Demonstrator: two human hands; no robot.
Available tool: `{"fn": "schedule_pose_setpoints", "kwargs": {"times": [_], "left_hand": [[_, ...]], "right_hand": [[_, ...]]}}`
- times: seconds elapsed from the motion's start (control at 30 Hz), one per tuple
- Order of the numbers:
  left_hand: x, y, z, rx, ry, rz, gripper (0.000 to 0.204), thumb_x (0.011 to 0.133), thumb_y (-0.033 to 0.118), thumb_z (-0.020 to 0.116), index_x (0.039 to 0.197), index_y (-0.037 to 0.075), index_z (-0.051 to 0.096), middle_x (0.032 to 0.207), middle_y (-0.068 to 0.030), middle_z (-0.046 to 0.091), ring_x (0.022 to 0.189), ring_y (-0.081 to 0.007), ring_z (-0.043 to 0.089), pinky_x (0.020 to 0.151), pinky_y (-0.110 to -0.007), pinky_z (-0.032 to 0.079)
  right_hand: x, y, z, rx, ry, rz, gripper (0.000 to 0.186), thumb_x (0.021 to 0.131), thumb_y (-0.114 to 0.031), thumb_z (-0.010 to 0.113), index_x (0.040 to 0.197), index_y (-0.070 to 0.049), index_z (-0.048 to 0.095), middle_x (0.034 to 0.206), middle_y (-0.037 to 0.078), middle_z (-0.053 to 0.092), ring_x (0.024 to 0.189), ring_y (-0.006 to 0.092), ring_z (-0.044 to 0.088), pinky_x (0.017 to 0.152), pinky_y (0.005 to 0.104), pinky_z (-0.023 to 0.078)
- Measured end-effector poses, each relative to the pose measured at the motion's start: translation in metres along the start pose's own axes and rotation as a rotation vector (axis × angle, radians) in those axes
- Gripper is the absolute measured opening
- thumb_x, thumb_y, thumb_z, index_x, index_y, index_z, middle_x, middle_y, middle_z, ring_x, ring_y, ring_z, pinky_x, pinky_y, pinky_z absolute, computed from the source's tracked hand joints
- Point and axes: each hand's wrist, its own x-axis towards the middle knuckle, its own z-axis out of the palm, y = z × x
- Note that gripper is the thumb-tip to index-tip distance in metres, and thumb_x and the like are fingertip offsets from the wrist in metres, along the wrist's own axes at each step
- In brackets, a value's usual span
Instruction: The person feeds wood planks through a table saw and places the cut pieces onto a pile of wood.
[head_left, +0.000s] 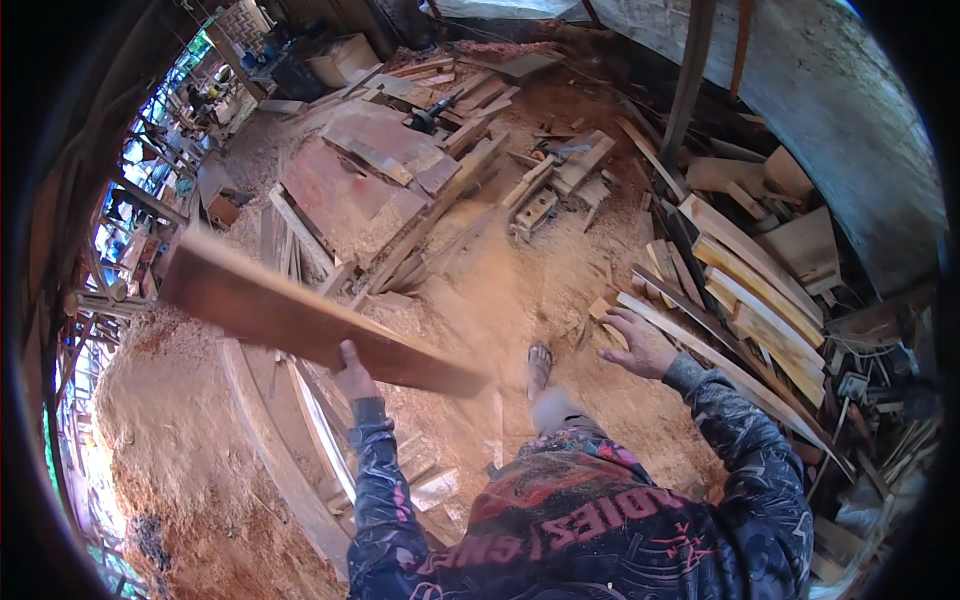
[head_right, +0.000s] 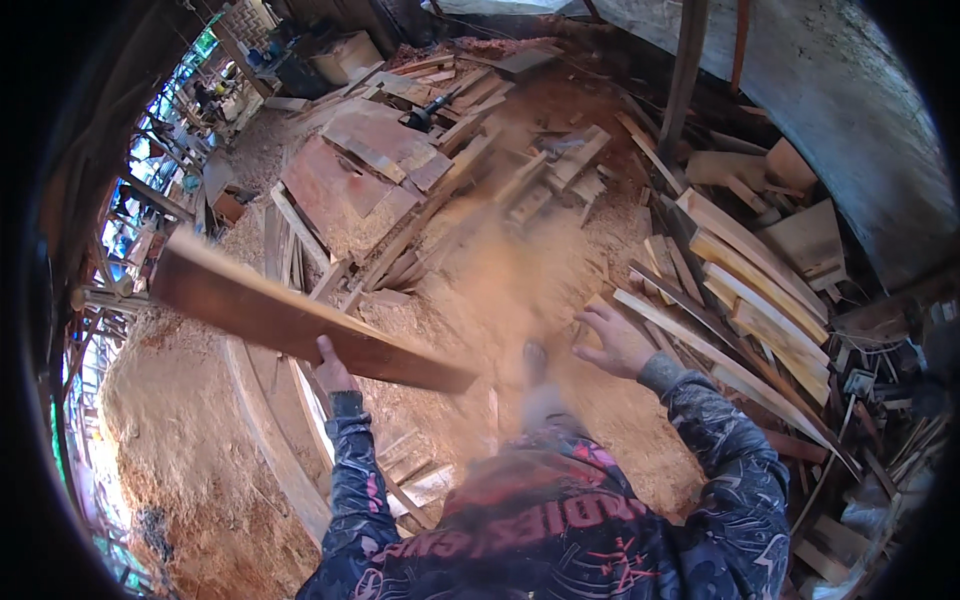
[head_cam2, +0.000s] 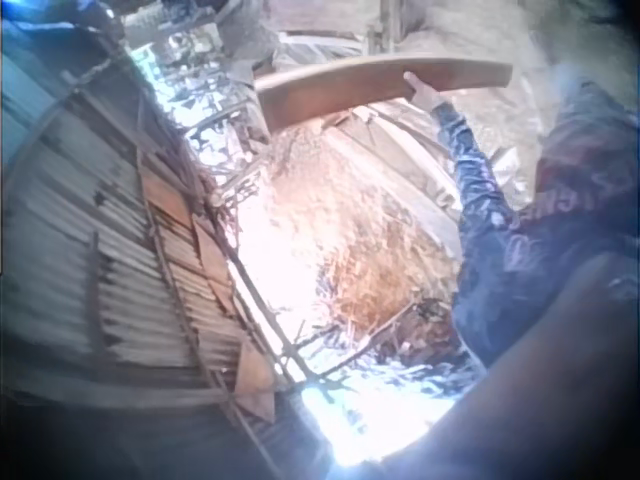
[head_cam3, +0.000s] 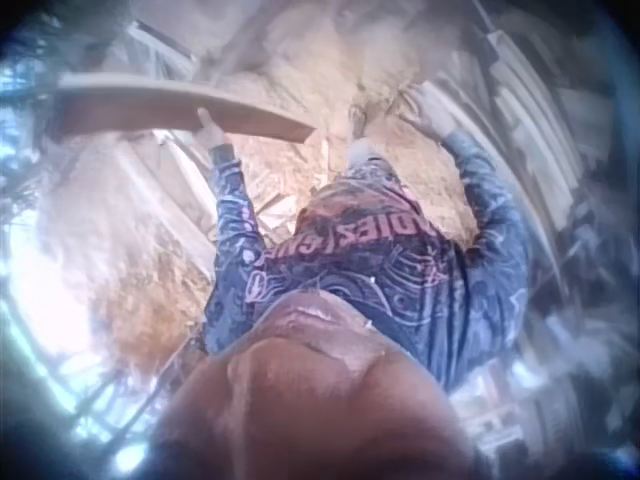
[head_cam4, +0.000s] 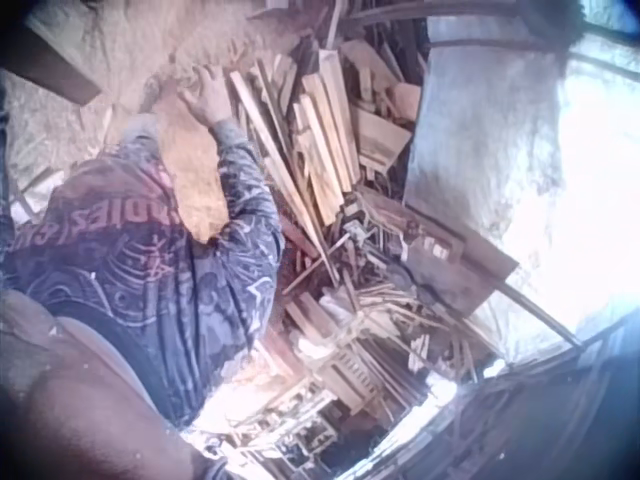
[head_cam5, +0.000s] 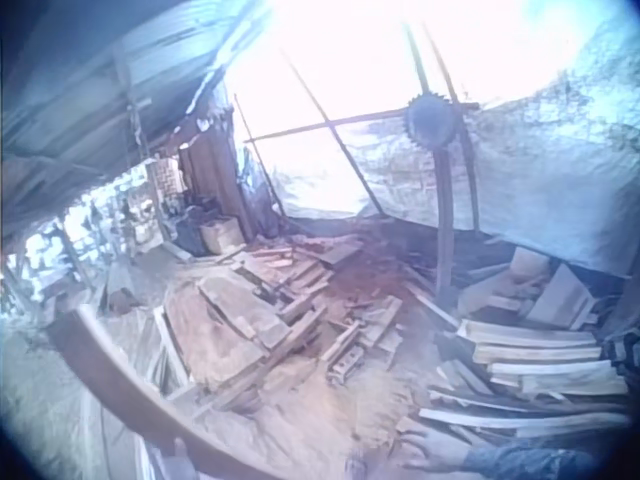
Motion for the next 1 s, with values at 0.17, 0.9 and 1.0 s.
{"fn": "schedule_pose_setpoints", "kwargs": {"times": [0.17, 0.9, 1.0], "left_hand": [[0.052, -0.012, 0.087, 0.882, -0.438, 0.172, 0.067, 0.064, 0.045, 0.088, 0.109, 0.003, 0.064, 0.101, -0.0192, 0.069, 0.091, -0.0301, 0.068, 0.082, -0.04, 0.053], [0.252, -0.232, 0.343, 1.03, -1.786, 1.192, 0.053, 0.069, 0.031, 0.079, 0.112, 0.01, 0.056, 0.106, -0.0085, 0.06, 0.107, -0.027, 0.056, 0.094, -0.042, 0.04], [0.26, -0.238, 0.326, 1.004, -1.306, 1.129, 0.057, 0.071, 0.025, 0.076, 0.122, 0.008, 0.056, 0.111, -0.0111, 0.06, 0.112, -0.0304, 0.054, 0.1, -0.042, 0.037]], "right_hand": [[0.084, 0.048, 0.01, 0.652, 0.087, 0.325, 0.054, 0.095, -0.041, 0.059, 0.131, -0.001, 0.054, 0.124, 0.013, 0.06, 0.115, 0.0236, 0.058, 0.092, 0.0343, 0.05], [0.246, 0.139, 0.16, 1.813, 0.054, 1.367, 0.034, 0.089, -0.037, 0.058, 0.107, -0.009, 0.064, 0.092, 0.009, 0.066, 0.081, 0.0265, 0.062, 0.068, 0.0385, 0.054], [0.269, 0.129, 0.181, 1.874, 0.307, 1.477, 0.034, 0.089, -0.036, 0.057, 0.109, -0.009, 0.063, 0.097, 0.01, 0.067, 0.086, 0.0289, 0.063, 0.073, 0.04, 0.054]]}}
